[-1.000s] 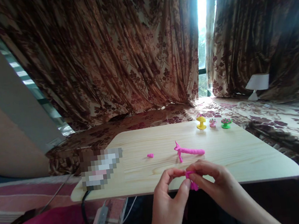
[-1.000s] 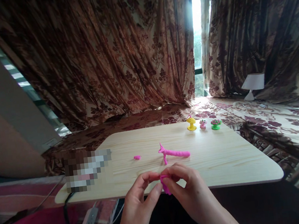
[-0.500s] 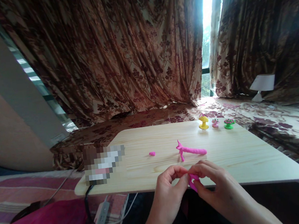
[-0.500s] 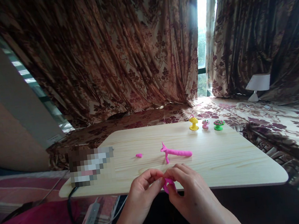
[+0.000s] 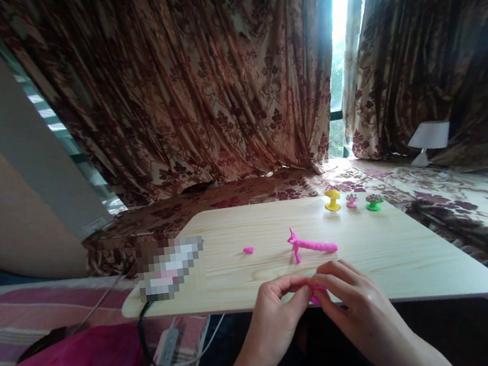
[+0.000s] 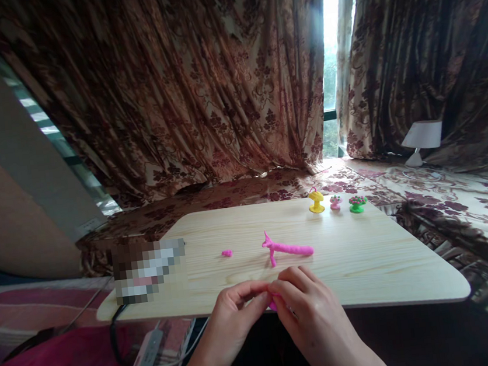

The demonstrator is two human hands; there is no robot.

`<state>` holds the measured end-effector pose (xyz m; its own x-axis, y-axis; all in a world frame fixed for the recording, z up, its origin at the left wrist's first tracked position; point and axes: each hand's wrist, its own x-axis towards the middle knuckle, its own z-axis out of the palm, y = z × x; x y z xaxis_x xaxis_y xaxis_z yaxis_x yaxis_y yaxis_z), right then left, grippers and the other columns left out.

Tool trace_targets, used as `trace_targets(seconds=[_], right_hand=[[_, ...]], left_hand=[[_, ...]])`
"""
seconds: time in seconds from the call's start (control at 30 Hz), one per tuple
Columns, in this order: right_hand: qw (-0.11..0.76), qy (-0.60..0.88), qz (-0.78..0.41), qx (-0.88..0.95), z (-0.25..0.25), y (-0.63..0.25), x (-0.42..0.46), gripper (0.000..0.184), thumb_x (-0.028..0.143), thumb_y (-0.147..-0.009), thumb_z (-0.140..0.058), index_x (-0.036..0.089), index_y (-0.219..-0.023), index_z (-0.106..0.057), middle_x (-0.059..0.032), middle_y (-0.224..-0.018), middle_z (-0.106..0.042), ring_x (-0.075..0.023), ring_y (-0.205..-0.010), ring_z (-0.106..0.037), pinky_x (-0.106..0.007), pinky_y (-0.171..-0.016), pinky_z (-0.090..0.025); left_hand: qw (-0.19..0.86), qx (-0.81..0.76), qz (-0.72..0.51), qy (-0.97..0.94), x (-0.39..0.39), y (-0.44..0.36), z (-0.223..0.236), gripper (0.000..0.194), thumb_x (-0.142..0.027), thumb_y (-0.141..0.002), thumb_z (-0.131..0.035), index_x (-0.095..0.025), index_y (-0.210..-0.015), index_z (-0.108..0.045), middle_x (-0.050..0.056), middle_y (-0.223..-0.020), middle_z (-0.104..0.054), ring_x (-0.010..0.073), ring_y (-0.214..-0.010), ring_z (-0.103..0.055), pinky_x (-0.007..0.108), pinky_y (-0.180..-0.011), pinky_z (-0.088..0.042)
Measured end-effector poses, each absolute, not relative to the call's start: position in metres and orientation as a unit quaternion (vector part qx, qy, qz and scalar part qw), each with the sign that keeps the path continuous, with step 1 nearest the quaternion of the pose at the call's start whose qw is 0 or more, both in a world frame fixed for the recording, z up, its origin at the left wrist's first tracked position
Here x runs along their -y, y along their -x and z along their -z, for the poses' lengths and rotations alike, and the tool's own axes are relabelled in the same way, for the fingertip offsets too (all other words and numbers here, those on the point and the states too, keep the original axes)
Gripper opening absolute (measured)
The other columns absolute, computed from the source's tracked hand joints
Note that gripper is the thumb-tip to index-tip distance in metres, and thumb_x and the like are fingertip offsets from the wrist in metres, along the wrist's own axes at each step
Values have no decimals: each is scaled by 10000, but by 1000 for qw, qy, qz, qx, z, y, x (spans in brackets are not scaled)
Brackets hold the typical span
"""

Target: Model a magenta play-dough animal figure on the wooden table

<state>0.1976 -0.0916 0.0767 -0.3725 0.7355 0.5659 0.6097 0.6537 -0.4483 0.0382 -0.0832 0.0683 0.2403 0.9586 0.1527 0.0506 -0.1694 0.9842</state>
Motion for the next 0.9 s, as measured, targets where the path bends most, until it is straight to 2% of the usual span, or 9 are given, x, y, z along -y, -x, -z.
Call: trace_targets(seconds=[0.13, 0.23, 0.37, 0.47, 0.53, 0.63, 0.73, 0.83, 0.9], right_hand=[[378, 404, -63, 831, -71, -196, 90, 155, 115, -874, -450, 193, -879, -583, -58, -897, -564, -195, -827, -500, -332, -730, -425], [414, 400, -89, 813, -67, -192, 90, 139, 119, -855, -468, 191, -821, -582, -44, -831, -560, -187, -788, -498, -326, -712, -418], [488, 409, -288, 716, -65, -189, 89, 126, 209, -845, -530, 188, -723, -555, -2, -743, -534, -140, -686, -507, -251, -606, -421], [511, 407, -462, 600, -65, -194, 85, 147, 311, -827, -589, 179, -764, -586, 33, -674, -514, -98, -593, -471, -206, -536, -386], [535, 407, -511, 536, -63, -200, 80, 176, 345, -811, -619, 170, -800, -611, 43, -649, -515, -81, -563, -442, -200, -540, -369], [580, 398, -523, 481, -60, -206, 74, 197, 349, -800, -642, 159, -854, -645, 30, -666, -544, -74, -553, -428, -201, -534, -360], [601, 387, -535, 450, -57, -209, 71, 261, 356, -781, -665, 169, -964, -660, -6, -766, -623, -76, -560, -472, -200, -511, -381], [596, 392, -534, 454, -52, -216, 66, 344, 369, -755, -687, 183, -1041, -651, -48, -891, -680, -137, -706, -605, -255, -640, -488], [582, 415, -496, 493, -45, -227, 60, 348, 386, -727, -704, 176, -1001, -666, -70, -897, -704, -205, -819, -650, -332, -749, -514]], left_hand=[[506, -414, -447, -610, 81, -35, -68, 238, -315, -816, -578, -203, -982, -707, 38, -894, -719, 223, -898, -623, 331, -850, -446], [527, -408, -444, -599, 81, -33, -69, 213, -314, -793, -608, -194, -930, -719, 34, -845, -719, 214, -863, -623, 309, -818, -449], [549, -403, -459, -570, 84, -33, -69, 163, -294, -782, -624, -165, -829, -711, 25, -758, -695, 166, -746, -597, 265, -727, -434], [567, -397, -477, -543, 86, -33, -71, 121, -266, -776, -630, -159, -781, -688, 7, -719, -664, 135, -704, -564, 245, -705, -414], [578, -385, -485, -531, 85, -31, -72, 102, -245, -776, -630, -156, -761, -676, 1, -710, -651, 125, -715, -556, 239, -725, -408], [592, -375, -508, -501, 79, -27, -70, 96, -239, -783, -628, -154, -775, -672, 4, -749, -660, 115, -750, -567, 235, -772, -411], [590, -388, -547, -450, 70, -21, -63, 146, -265, -778, -640, -177, -890, -672, 1, -803, -673, 111, -757, -601, 254, -803, -438], [533, -433, -557, -468, 62, -17, -52, 280, -314, -797, -607, -197, -1051, -629, 15, -846, -691, 124, -729, -633, 295, -792, -481], [460, -468, -549, -517, 59, -17, -45, 287, -338, -812, -569, -174, -1038, -634, 40, -851, -703, 151, -742, -649, 316, -785, -496]])
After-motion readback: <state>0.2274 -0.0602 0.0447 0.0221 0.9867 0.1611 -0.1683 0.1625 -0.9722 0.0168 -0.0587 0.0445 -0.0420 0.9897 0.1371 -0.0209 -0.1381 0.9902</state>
